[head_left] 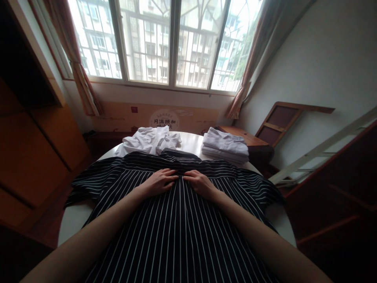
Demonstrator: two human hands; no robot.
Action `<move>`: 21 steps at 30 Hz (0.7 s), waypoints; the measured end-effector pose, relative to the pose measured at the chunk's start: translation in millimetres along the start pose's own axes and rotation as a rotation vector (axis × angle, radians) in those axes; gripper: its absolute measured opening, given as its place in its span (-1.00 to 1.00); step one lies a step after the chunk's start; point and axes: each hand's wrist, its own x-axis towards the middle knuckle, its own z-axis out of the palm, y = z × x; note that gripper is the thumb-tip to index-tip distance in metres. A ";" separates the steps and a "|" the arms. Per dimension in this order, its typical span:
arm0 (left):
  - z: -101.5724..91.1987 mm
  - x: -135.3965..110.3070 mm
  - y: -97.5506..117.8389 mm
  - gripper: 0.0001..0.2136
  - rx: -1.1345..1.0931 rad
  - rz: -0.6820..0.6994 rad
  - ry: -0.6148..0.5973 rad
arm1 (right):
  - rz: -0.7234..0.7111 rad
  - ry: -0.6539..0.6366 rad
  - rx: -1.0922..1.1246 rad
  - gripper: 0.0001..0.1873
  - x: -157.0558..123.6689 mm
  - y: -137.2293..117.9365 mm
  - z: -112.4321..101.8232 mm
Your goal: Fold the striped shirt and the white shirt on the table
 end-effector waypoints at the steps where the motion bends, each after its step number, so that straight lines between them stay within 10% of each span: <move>1: 0.6 -0.1 -0.6 -0.66 -0.001 0.005 0.002 | -0.003 -0.003 -0.003 -0.61 0.0 0.4 0.3; 21: 2.2 3.9 1.8 -0.77 -0.126 -0.127 0.104 | 0.194 0.110 0.104 -0.72 -0.9 -3.4 -3.3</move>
